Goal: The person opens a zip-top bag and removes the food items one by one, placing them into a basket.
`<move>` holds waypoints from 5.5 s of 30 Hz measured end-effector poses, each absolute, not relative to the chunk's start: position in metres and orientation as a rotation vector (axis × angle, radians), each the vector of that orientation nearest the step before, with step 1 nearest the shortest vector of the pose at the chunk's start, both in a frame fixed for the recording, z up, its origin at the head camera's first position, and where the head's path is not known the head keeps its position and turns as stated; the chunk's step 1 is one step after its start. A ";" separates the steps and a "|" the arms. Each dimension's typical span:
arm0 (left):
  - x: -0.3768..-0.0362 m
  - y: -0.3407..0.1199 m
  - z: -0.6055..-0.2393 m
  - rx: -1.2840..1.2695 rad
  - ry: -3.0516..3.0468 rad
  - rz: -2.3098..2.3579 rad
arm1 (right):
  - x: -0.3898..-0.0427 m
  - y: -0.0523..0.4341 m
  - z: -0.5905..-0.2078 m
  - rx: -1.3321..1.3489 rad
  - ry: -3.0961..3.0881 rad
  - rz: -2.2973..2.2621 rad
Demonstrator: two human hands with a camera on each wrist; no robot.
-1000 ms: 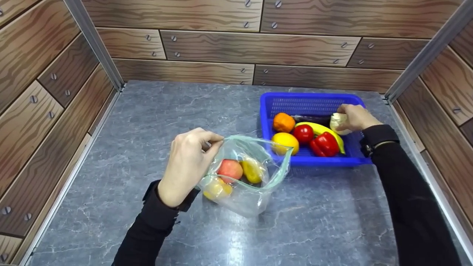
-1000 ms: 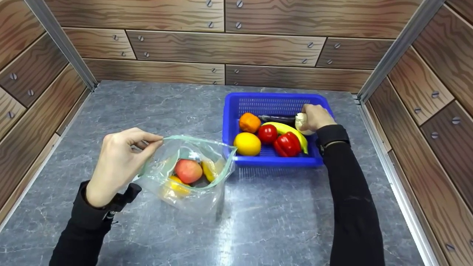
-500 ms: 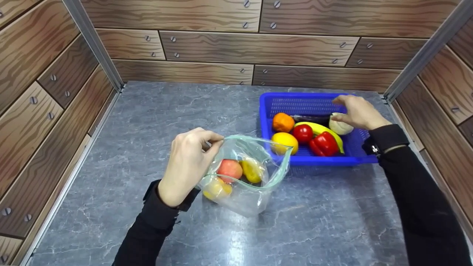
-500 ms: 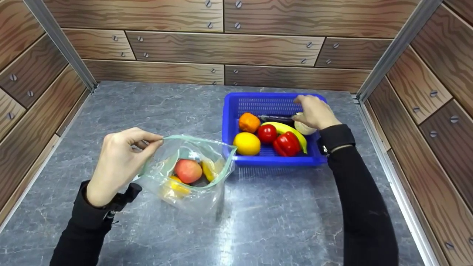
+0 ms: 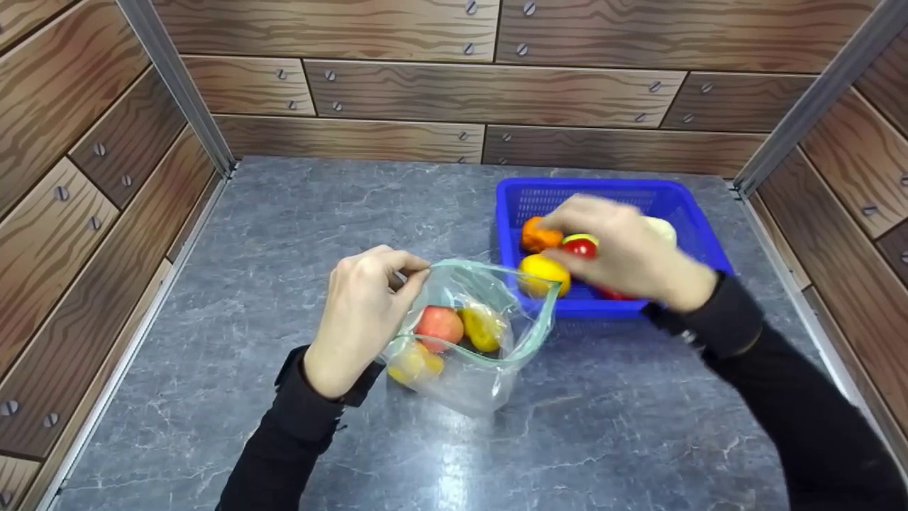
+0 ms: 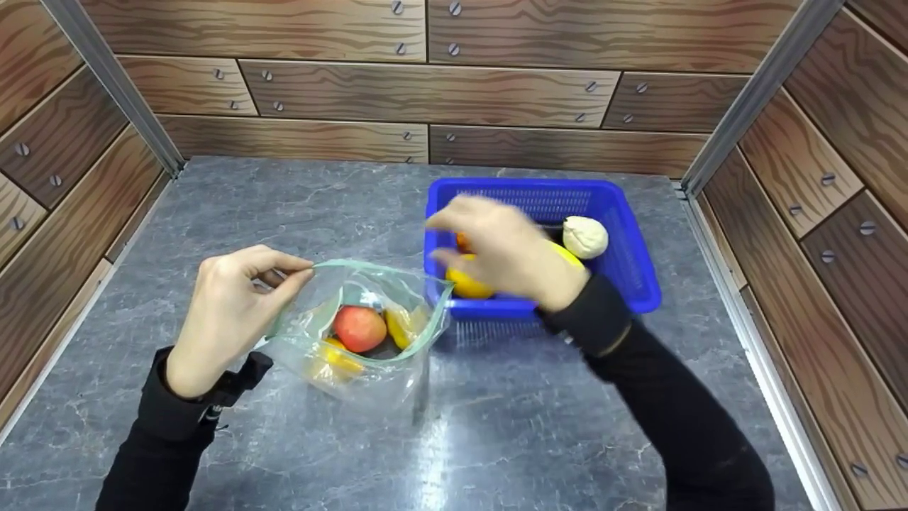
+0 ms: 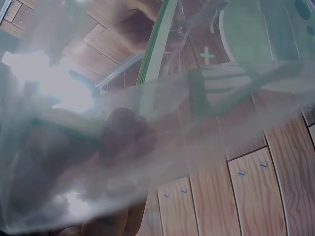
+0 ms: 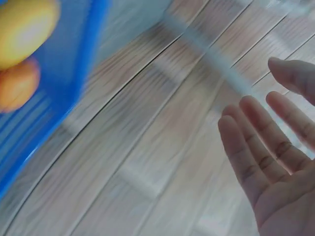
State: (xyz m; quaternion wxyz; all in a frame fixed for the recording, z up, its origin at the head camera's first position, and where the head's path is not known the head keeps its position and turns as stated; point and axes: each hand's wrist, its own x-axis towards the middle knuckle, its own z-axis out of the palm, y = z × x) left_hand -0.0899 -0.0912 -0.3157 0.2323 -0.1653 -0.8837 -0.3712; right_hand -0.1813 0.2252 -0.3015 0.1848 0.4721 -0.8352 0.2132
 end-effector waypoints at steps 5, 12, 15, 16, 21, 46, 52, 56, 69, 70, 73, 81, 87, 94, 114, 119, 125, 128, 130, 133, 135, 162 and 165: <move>-0.089 -0.093 -0.317 -0.459 -2.427 -1.015 | -0.153 0.182 -0.310 1.600 -2.185 0.584; -0.089 -0.093 -0.318 -0.475 -2.419 -1.020 | -0.135 0.139 -0.329 1.745 -2.105 0.443; -0.090 -0.093 -0.318 -0.473 -2.416 -1.020 | -0.133 0.126 -0.339 1.781 -2.177 0.359; -0.090 -0.093 -0.318 -0.473 -2.417 -1.020 | -0.135 0.121 -0.343 1.792 -2.219 0.324; -0.090 -0.092 -0.319 -0.474 -2.418 -1.013 | -0.148 0.105 -0.368 1.824 -2.434 0.258; -0.093 -0.094 -0.329 -0.469 -2.441 -1.000 | -0.177 0.066 -0.455 1.598 -2.374 -0.389; -0.094 -0.095 -0.330 -0.464 -2.444 -1.006 | -0.185 0.065 -0.456 1.655 -2.430 -0.328; -0.094 -0.095 -0.329 -0.465 -2.449 -1.002 | -0.184 0.066 -0.449 1.679 -2.457 -0.338; -0.093 -0.100 -0.323 -0.425 -2.451 -1.042 | -0.156 0.098 -0.370 1.640 -2.539 -0.032; -0.094 -0.100 -0.322 -0.423 -2.451 -1.042 | -0.152 0.103 -0.363 1.632 -2.510 -0.019; -0.094 -0.101 -0.322 -0.421 -2.444 -1.034 | -0.143 0.117 -0.345 1.611 -2.473 0.018; -0.095 -0.101 -0.321 -0.431 -2.431 -1.011 | -0.131 0.168 -0.307 1.597 -2.507 0.352; -0.093 -0.101 -0.321 -0.437 -2.437 -1.009 | -0.133 0.214 -0.287 1.434 -2.563 0.510; -0.092 -0.100 -0.321 -0.434 -2.439 -1.015 | -0.162 0.257 -0.285 1.241 -2.611 0.505; -0.093 -0.099 -0.323 -0.458 -2.435 -0.999 | -0.246 0.291 -0.376 1.032 -3.200 0.333; -0.093 -0.098 -0.323 -0.452 -2.433 -1.012 | -0.248 0.294 -0.383 1.072 -3.199 0.305; -0.093 -0.097 -0.323 -0.456 -2.436 -1.010 | -0.248 0.296 -0.392 1.108 -3.186 0.300; -0.093 -0.097 -0.323 -0.459 -2.434 -1.013 | -0.248 0.295 -0.394 1.118 -3.189 0.304; -0.093 -0.097 -0.323 -0.463 -2.430 -1.016 | -0.247 0.294 -0.394 1.131 -3.192 0.299; -0.093 -0.097 -0.323 -0.464 -2.424 -1.018 | -0.246 0.291 -0.394 1.171 -3.179 0.289; -0.093 -0.098 -0.323 -0.463 -2.424 -1.020 | -0.245 0.290 -0.394 1.188 -3.167 0.298; -0.092 -0.099 -0.320 -0.457 -2.424 -1.019 | -0.155 0.158 -0.310 1.671 -2.312 0.564; -0.093 -0.099 -0.319 -0.459 -2.424 -1.030 | -0.153 0.139 -0.321 1.727 -2.373 0.473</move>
